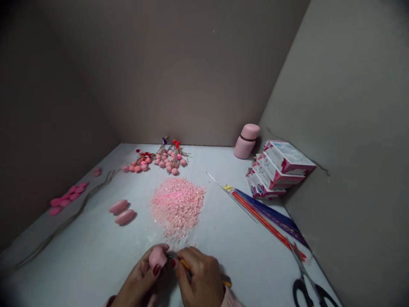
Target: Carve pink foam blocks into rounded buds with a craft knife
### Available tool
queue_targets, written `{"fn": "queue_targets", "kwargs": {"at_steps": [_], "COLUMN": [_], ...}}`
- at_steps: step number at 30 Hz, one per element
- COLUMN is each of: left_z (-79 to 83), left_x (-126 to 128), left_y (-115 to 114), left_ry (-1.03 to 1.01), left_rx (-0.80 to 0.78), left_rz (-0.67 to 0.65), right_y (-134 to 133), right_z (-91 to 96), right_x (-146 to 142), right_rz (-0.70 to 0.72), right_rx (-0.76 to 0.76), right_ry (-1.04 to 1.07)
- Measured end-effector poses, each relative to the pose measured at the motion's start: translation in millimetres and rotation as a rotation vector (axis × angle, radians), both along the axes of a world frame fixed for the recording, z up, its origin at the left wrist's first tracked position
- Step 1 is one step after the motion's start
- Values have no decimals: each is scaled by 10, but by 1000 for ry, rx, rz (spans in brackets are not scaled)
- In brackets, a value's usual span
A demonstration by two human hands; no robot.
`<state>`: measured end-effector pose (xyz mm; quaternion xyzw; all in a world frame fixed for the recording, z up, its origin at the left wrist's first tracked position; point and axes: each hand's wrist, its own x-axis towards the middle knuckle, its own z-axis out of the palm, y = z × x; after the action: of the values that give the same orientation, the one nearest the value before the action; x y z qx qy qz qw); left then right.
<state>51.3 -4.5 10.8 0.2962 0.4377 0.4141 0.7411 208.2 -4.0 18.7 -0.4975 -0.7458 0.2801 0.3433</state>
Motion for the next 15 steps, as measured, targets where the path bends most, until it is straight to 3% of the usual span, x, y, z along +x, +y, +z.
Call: {"fn": "queue_targets", "kwargs": {"at_steps": [7, 11, 15], "left_z": [-2, 5, 9], "left_x": [14, 3, 18], "left_y": [9, -4, -26], "left_ry": [-7, 33, -36], "left_rx": [71, -10, -16], "left_rz": [37, 120, 92], "right_y": [-5, -3, -26], "right_z": [-25, -20, -26], "right_x": [-11, -10, -11], "right_rz": [44, 49, 51], "right_rx": [-51, -47, -32], "right_ry": [-30, -23, -29]}}
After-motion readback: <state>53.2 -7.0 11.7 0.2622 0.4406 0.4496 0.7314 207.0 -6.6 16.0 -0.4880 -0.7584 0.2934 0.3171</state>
